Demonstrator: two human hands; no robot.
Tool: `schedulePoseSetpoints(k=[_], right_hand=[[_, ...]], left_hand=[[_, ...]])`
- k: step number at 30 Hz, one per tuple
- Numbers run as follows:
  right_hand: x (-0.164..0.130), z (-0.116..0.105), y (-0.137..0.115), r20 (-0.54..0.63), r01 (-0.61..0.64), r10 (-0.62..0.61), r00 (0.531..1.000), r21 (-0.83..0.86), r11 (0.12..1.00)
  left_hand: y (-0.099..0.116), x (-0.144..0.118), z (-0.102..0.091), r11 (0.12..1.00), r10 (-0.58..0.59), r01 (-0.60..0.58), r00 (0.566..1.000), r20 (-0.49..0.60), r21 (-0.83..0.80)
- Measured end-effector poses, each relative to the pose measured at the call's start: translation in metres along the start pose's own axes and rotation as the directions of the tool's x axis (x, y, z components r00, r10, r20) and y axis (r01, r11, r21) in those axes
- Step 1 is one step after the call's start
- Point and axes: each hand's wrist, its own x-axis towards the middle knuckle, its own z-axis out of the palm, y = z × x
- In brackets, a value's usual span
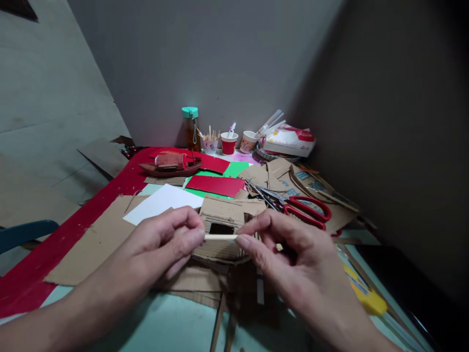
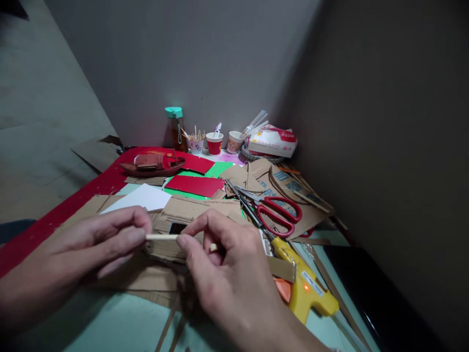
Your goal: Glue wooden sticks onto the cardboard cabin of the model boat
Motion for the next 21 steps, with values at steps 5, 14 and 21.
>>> schedulePoseSetpoints(k=[5,14,21], right_hand=[[-0.002,0.002,0.008,0.112,0.248,-0.228,0.967,-0.217,0.944],[0.0,0.006,0.026,0.18,0.411,-0.369,0.912,-0.411,0.814],[0.001,0.013,0.031,0.172,0.416,-0.388,0.905,-0.546,0.727]], left_hand=[[0.001,0.003,0.006,0.895,0.312,-0.24,0.939,-0.142,0.376],[0.012,0.012,-0.006,0.902,0.205,-0.141,0.972,-0.118,0.407],[0.005,0.015,-0.03,0.982,0.059,-0.048,0.997,-0.053,0.181]])
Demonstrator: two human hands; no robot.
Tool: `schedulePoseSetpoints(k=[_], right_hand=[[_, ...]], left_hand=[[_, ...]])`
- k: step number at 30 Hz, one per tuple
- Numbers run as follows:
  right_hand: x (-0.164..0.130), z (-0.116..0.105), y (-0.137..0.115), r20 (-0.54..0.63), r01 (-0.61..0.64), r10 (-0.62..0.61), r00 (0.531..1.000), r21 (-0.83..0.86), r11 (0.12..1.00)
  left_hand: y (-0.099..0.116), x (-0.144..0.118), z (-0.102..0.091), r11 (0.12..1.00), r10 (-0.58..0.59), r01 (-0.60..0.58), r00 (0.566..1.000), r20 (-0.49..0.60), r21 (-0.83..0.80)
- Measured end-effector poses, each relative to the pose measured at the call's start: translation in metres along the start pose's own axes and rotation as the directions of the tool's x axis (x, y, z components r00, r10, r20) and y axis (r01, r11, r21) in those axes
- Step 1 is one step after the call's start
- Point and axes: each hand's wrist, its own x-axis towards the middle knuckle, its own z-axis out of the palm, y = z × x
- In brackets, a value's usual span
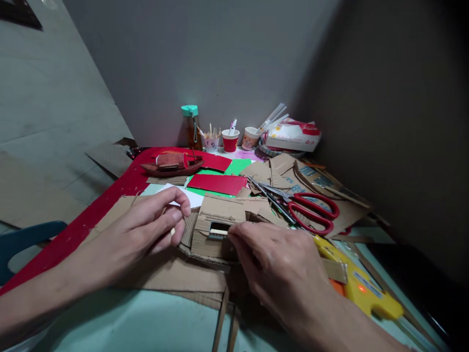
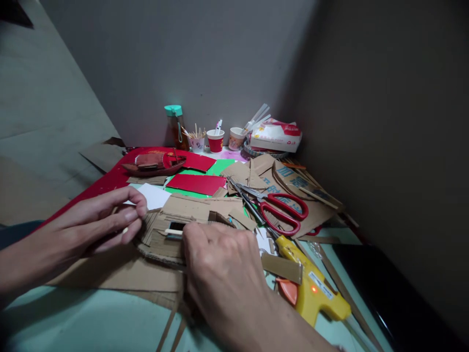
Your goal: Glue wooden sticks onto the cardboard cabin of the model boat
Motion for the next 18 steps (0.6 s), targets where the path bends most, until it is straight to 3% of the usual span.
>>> schedulePoseSetpoints(k=[6,13,18], right_hand=[[0.003,0.004,-0.003,-0.007,0.018,-0.018,1.0,-0.06,0.998],[0.004,0.007,0.0,-0.021,0.035,-0.037,0.999,-0.126,0.991],[0.005,0.009,0.001,-0.044,0.046,-0.053,0.998,-0.148,0.988]], left_hand=[[-0.014,0.005,-0.001,0.929,-0.141,0.158,0.987,0.074,-0.335],[-0.009,0.01,0.005,0.986,-0.011,-0.001,0.997,-0.071,-0.169],[-0.014,0.014,0.01,0.999,0.035,-0.038,0.996,-0.077,-0.035]])
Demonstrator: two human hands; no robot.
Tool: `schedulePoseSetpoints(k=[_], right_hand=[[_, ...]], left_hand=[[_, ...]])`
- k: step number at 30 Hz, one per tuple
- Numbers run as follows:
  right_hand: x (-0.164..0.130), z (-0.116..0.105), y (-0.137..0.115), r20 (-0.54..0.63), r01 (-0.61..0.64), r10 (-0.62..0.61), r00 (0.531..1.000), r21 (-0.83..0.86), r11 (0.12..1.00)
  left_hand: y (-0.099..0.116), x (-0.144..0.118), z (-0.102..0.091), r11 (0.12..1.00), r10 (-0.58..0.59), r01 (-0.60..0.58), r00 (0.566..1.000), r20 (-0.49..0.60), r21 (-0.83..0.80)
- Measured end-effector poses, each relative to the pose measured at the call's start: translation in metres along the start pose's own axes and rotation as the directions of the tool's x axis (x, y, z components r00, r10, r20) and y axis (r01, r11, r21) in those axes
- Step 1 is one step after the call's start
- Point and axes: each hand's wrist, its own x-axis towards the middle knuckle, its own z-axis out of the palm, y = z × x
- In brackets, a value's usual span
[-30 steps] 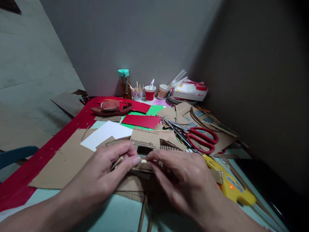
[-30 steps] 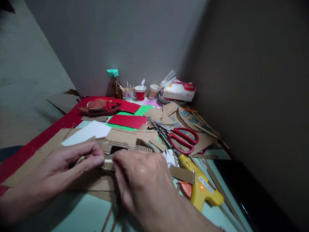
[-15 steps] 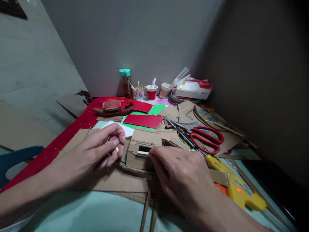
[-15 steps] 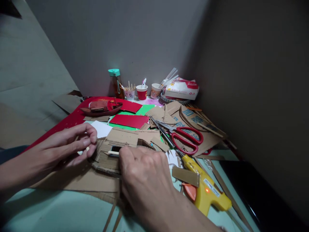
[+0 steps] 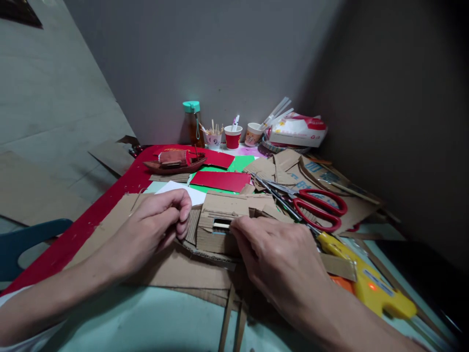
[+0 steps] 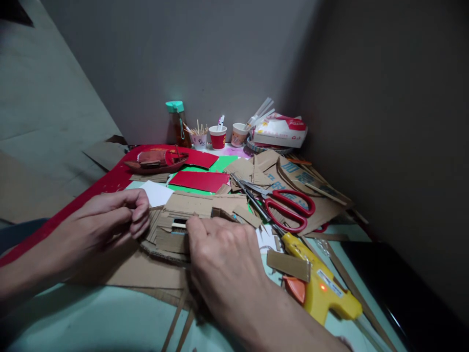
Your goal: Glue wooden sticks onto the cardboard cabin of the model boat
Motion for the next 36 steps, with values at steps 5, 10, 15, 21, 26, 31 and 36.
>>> schedulePoseSetpoints(k=[5,10,15,21,26,31,36], right_hand=[[0.002,0.002,0.0,-0.018,0.014,-0.014,1.0,0.001,1.0],[0.003,0.001,0.001,-0.014,0.018,-0.019,1.0,-0.041,0.999],[0.003,0.002,0.002,0.018,0.015,-0.014,1.0,-0.058,0.998],[0.004,0.001,0.0,0.047,0.017,-0.014,0.999,-0.049,0.999],[0.006,0.0,0.001,0.065,0.004,-0.002,0.998,-0.029,1.0],[0.004,0.001,0.002,0.031,-0.01,0.011,0.999,-0.016,1.0],[0.002,-0.001,0.001,0.004,0.007,-0.007,1.0,0.028,1.0]], left_hand=[[-0.003,0.0,0.003,0.995,0.062,-0.061,0.998,-0.006,0.084],[0.002,-0.003,-0.005,0.986,-0.012,0.017,1.0,-0.029,0.166],[0.013,0.0,-0.006,0.911,0.016,-0.035,0.999,0.05,0.412],[0.021,0.011,0.006,0.853,0.024,-0.053,0.998,0.063,0.52],[0.024,0.009,0.011,0.848,0.034,-0.04,0.999,0.02,0.528],[0.025,0.006,0.015,0.912,-0.049,0.033,0.998,0.028,0.408],[0.013,0.004,0.012,0.978,-0.146,0.139,0.989,0.031,0.158]])
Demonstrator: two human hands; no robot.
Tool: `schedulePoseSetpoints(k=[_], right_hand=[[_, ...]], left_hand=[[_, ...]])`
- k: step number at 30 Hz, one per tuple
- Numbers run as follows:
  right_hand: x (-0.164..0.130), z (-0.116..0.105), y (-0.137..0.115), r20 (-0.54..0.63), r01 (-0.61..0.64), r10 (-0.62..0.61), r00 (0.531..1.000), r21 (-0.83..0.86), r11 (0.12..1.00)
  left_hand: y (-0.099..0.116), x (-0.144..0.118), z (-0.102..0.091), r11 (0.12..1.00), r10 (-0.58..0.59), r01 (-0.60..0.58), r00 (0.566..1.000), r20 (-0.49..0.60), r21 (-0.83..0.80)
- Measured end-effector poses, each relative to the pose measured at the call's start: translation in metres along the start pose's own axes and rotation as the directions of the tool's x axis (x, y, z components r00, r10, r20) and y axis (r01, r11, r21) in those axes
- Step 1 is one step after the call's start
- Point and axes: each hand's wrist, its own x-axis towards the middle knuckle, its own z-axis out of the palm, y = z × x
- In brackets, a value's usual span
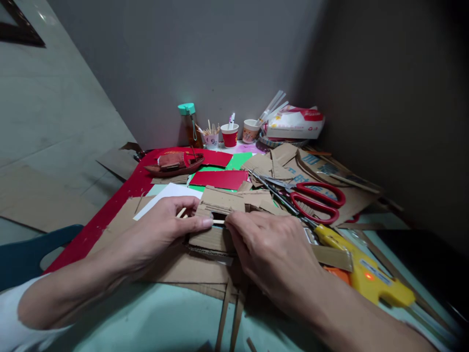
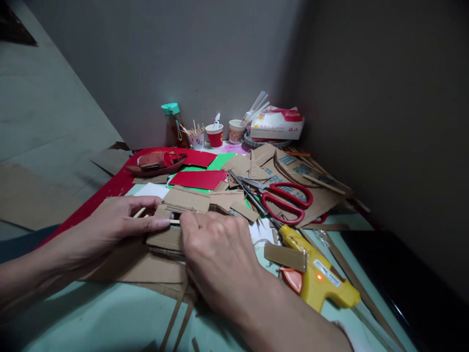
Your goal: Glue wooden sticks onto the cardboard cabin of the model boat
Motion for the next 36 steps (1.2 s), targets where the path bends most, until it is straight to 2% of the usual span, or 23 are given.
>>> schedulePoseSetpoints(k=[5,8,14,22,27,32,36], right_hand=[[-0.002,-0.001,-0.001,-0.093,0.015,-0.014,0.996,0.005,1.0],[-0.002,-0.001,-0.003,-0.118,0.032,-0.031,0.993,0.011,0.999],[-0.002,0.0,-0.005,-0.14,0.048,-0.046,0.989,0.011,0.999],[-0.002,-0.001,-0.007,-0.183,0.064,-0.055,0.982,0.041,0.997],[-0.001,-0.001,-0.009,-0.193,0.066,-0.053,0.98,0.061,0.996],[-0.002,-0.003,-0.008,-0.193,0.067,-0.051,0.98,0.078,0.995],[-0.002,-0.004,-0.007,-0.21,0.074,-0.057,0.976,0.078,0.994]], left_hand=[[-0.005,-0.009,0.004,0.961,-0.036,0.048,0.998,0.048,-0.273],[-0.003,-0.014,0.01,0.928,-0.034,0.047,0.999,0.043,-0.368],[-0.007,-0.02,0.014,0.939,0.01,0.005,0.999,0.043,-0.343],[-0.004,-0.023,0.015,0.968,0.065,-0.085,0.994,-0.09,-0.236],[-0.009,-0.027,0.019,0.978,0.155,-0.177,0.972,-0.175,-0.113],[-0.016,-0.028,0.025,0.969,0.169,-0.209,0.951,-0.259,-0.135],[-0.019,-0.027,0.023,0.964,0.153,-0.195,0.963,-0.222,-0.181]])
